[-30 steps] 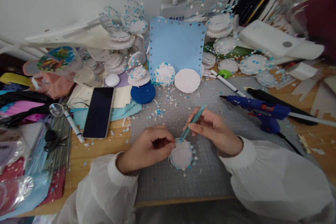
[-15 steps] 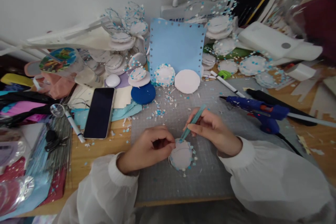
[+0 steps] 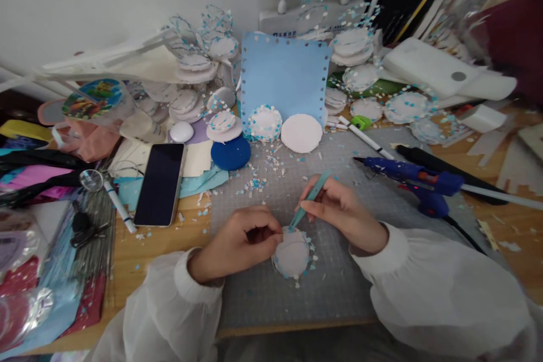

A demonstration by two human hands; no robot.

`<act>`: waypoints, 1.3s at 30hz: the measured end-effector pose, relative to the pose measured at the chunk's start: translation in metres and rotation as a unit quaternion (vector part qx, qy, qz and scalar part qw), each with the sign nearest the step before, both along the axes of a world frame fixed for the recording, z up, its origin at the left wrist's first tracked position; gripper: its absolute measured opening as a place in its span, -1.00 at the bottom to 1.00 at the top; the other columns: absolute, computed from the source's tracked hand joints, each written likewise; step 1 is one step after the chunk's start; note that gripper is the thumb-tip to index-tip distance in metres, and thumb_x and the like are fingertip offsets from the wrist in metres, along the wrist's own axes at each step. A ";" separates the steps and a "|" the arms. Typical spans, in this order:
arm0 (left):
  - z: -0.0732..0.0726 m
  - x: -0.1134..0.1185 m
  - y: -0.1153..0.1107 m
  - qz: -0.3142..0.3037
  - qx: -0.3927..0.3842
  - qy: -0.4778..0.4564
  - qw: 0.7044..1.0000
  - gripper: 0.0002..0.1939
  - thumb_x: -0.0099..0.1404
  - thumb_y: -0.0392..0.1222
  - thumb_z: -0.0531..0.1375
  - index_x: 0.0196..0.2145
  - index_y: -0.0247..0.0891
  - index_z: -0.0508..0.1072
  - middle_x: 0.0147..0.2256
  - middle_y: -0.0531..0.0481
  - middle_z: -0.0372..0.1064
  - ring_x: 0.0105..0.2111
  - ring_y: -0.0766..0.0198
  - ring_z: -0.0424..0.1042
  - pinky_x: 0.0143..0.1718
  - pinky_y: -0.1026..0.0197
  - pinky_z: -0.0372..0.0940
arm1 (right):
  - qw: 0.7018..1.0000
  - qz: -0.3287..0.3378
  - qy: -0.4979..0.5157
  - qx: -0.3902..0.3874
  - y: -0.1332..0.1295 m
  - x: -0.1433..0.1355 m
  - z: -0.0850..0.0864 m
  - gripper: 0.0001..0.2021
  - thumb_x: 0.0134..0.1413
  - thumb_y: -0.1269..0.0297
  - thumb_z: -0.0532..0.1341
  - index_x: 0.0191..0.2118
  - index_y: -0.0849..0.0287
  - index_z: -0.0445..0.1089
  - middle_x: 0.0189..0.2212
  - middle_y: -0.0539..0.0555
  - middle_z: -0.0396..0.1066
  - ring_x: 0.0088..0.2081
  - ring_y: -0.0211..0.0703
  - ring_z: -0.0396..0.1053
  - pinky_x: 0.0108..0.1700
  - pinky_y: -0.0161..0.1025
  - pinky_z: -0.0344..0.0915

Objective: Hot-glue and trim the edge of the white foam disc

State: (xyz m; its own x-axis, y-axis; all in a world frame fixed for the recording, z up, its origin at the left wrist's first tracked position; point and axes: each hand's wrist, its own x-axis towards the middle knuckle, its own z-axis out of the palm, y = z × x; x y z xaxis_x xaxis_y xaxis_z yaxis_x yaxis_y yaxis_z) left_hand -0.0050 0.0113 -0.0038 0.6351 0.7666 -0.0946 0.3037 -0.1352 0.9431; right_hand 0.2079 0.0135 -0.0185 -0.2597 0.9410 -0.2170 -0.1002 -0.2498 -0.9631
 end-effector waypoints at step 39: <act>-0.016 -0.104 0.039 0.484 0.265 0.524 0.649 -0.25 0.09 0.23 0.14 -0.05 -0.57 0.33 -0.13 -0.49 0.37 -0.10 -0.29 0.36 -0.10 -0.11 0.22 | 0.927 -0.055 0.355 -0.103 0.032 0.009 -0.022 -0.92 -0.09 0.41 0.19 -0.54 0.20 0.33 -0.63 -0.03 0.32 -0.64 -0.37 0.13 -0.52 -0.32 0.15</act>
State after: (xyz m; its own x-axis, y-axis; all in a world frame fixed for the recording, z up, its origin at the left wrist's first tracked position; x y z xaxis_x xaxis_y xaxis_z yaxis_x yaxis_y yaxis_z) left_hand -0.1085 0.0503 -0.0198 -0.3672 0.8600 0.3542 0.9258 0.3748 0.0496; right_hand 0.2167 0.0452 -0.0402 -0.3109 0.9278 -0.2060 -0.7272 -0.3718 -0.5770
